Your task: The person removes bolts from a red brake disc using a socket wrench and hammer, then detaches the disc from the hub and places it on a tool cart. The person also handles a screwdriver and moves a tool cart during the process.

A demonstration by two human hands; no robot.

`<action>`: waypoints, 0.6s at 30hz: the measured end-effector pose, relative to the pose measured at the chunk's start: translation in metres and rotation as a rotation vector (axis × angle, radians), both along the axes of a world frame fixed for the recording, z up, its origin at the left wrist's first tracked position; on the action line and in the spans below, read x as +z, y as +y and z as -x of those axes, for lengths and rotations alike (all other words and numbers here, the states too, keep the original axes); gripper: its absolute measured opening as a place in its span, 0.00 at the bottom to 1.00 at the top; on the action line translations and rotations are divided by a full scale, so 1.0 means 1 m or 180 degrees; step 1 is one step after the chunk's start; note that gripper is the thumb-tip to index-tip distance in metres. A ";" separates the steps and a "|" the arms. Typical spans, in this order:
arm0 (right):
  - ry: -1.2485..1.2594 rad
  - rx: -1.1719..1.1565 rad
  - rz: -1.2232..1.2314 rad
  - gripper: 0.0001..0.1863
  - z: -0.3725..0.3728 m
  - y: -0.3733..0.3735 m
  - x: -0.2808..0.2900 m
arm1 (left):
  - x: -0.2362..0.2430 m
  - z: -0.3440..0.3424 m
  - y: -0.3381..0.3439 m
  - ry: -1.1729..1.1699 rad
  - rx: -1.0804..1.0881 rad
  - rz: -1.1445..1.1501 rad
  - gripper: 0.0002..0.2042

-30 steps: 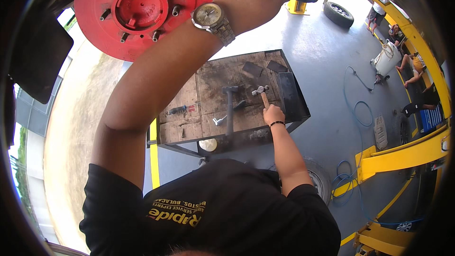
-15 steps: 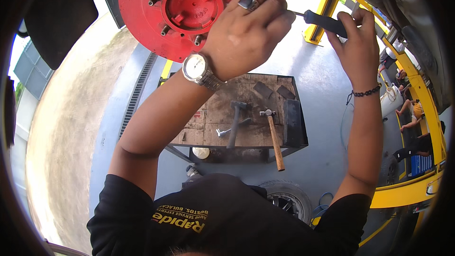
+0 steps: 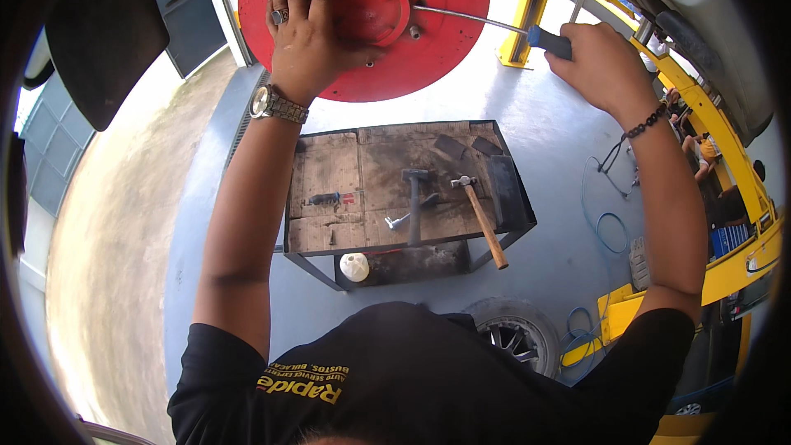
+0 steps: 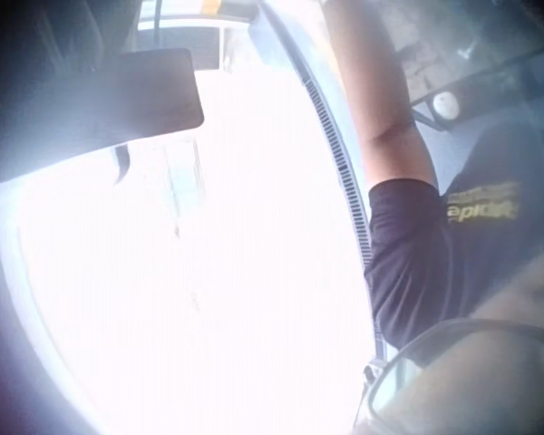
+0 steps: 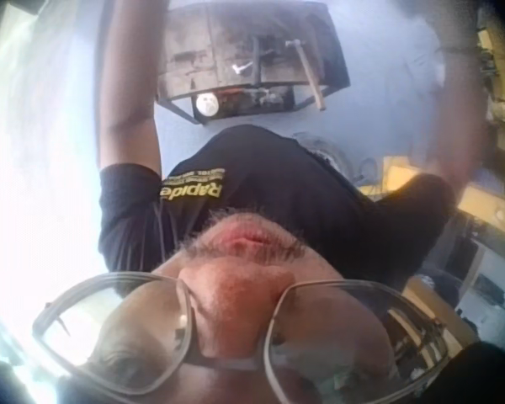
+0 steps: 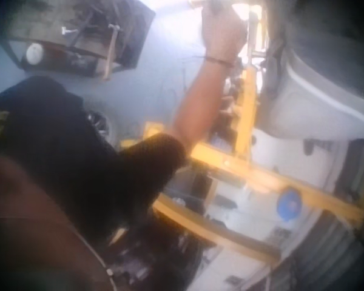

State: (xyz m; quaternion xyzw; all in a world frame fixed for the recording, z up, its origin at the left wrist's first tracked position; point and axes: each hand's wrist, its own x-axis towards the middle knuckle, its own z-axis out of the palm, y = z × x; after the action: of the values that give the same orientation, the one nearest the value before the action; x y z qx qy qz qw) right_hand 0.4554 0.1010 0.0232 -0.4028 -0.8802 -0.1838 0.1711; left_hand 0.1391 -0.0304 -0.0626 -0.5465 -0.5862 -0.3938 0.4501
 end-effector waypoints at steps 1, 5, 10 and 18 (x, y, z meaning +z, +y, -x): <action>-0.0106 -0.0135 -0.0063 0.16 0.003 -0.009 0.003 | -0.001 0.003 -0.001 -0.0084 -0.0070 -0.0016 0.54; 0.0062 0.0111 -0.0093 0.14 -0.010 0.047 -0.009 | 0.001 -0.007 0.019 -0.0125 -0.0229 0.0091 0.58; 0.0067 -0.0280 0.0285 0.14 0.007 -0.025 -0.021 | 0.000 0.001 0.008 -0.0223 -0.0267 0.0263 0.57; 0.0059 -0.0686 -0.0255 0.16 -0.020 -0.064 -0.034 | 0.000 -0.005 0.012 -0.0046 -0.0261 0.0054 0.58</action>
State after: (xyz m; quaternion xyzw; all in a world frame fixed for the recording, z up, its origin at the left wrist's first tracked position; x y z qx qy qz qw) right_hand 0.4756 0.0369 -0.0104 -0.4896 -0.8221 -0.2323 0.1745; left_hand 0.1437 -0.0184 -0.0629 -0.5710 -0.5699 -0.4108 0.4247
